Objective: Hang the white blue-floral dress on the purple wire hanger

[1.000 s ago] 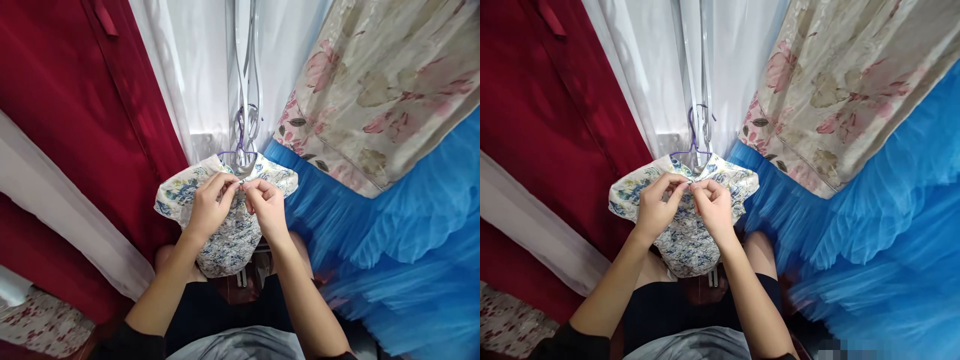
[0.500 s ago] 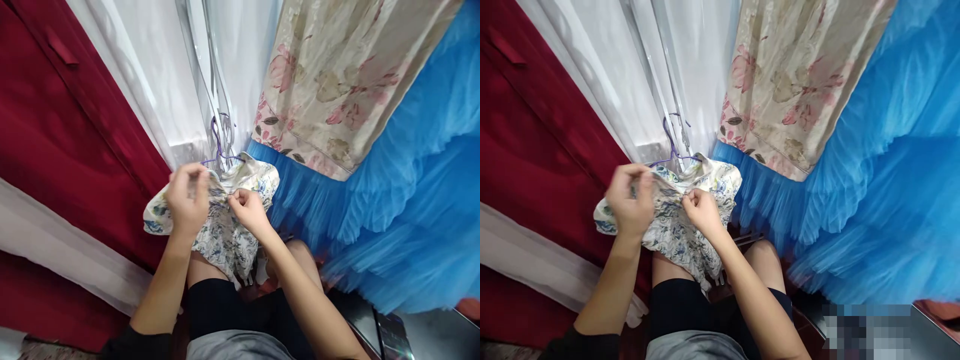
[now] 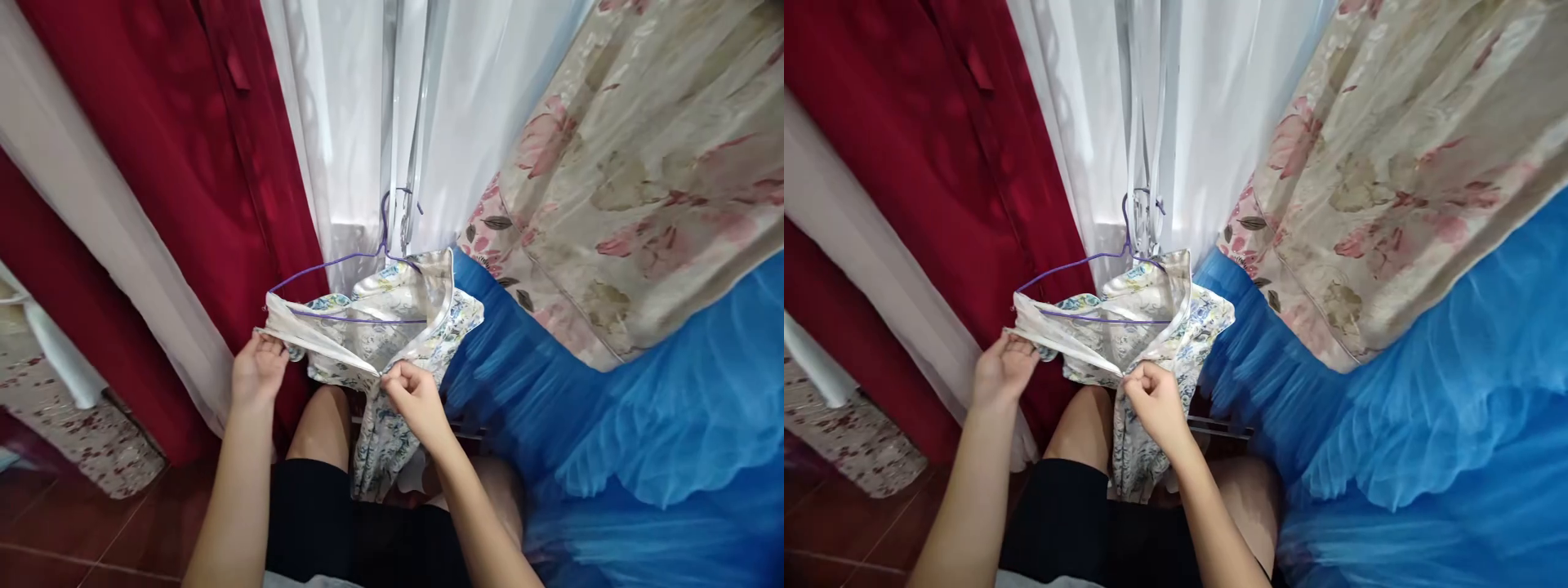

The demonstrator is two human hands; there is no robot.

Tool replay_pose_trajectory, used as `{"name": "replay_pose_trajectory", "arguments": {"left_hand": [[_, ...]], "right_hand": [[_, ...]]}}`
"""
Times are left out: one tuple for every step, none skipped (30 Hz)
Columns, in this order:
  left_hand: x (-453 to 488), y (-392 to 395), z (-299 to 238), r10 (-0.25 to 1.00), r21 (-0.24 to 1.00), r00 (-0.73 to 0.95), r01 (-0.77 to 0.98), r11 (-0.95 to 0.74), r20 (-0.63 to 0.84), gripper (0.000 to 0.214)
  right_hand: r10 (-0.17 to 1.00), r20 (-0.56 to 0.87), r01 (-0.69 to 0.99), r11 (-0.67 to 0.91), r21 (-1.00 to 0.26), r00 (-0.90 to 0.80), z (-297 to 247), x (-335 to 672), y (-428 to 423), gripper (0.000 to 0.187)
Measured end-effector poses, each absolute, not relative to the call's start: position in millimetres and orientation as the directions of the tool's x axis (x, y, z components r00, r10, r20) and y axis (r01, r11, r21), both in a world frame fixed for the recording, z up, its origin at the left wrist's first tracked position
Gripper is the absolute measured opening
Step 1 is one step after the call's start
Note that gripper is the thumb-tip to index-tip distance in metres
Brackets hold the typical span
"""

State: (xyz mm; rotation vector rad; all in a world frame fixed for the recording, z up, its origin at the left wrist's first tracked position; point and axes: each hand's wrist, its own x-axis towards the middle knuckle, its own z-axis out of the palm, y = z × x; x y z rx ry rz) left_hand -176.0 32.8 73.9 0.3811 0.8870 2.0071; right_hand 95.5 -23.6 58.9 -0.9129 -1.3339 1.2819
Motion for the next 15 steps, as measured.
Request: {"name": "replay_pose_trajectory", "arguments": {"left_hand": [[-166,25,66,0.826,0.692,-0.548,-0.647,-0.319,-0.132,0.018],[-155,17,58,0.826,0.687,-0.54,-0.663,-0.297,-0.164,0.015],[-145,9,50,0.823,0.698,-0.543,-0.655,-0.289,-0.168,0.012],[-136,1,42,0.823,0.718,-0.548,-0.633,-0.29,-0.151,0.009],[-128,-7,35,0.829,0.742,-0.547,-0.603,-0.293,-0.117,0.009],[-121,-16,28,0.841,0.764,-0.537,-0.573,-0.298,-0.074,0.013],[-116,-25,21,0.854,0.78,-0.519,-0.548,-0.303,-0.032,0.018],[-111,-34,16,0.868,0.79,-0.497,-0.531,-0.307,0.004,0.023],[-108,-43,14,0.884,0.797,-0.466,-0.522,-0.303,0.031,0.028],[-105,-52,14,0.904,0.804,-0.426,-0.52,-0.29,0.05,0.031],[-103,-60,17,0.924,0.809,-0.377,-0.522,-0.269,0.064,0.032],[-101,-67,23,0.943,0.814,-0.322,-0.525,-0.248,0.08,0.033],[-98,-73,32,0.959,0.816,-0.264,-0.528,-0.234,0.105,0.033],[-96,-79,41,0.967,0.818,-0.212,-0.526,-0.234,0.14,0.032],[-92,-86,51,0.968,0.82,-0.174,-0.517,-0.245,0.18,0.03]], "right_hand": [[0.977,0.137,-0.15,0.113,-0.982,-0.165,53,101,-28,0.024],[0.984,0.11,-0.166,0.087,-0.982,-0.137,47,108,-33,0.024],[0.991,0.088,-0.18,0.069,-0.981,-0.1,41,113,-40,0.024],[0.996,0.069,-0.194,0.056,-0.979,-0.061,33,119,-48,0.024],[0.999,0.051,-0.213,0.046,-0.976,-0.017,25,123,-58,0.025],[0.999,0.033,-0.236,0.039,-0.971,0.031,15,126,-67,0.026],[0.997,0.014,-0.26,0.035,-0.965,0.082,5,127,-76,0.027],[0.992,-0.006,-0.277,0.031,-0.96,0.129,-6,128,-85,0.028],[0.986,-0.025,-0.284,0.024,-0.958,0.167,-16,127,-93,0.03],[0.981,-0.04,-0.279,0.014,-0.96,0.188,-25,125,-99,0.032],[0.98,-0.051,-0.263,0.002,-0.965,0.191,-31,122,-104,0.033],[0.982,-0.057,-0.242,-0.012,-0.97,0.18,-36,119,-108,0.034],[0.986,-0.058,-0.215,-0.024,-0.976,0.157,-37,116,-111,0.035],[0.991,-0.051,-0.181,-0.028,-0.983,0.125,-34,114,-113,0.037],[0.996,-0.026,-0.14,-0.013,-0.99,0.09,-28,111,-116,0.036]]}}
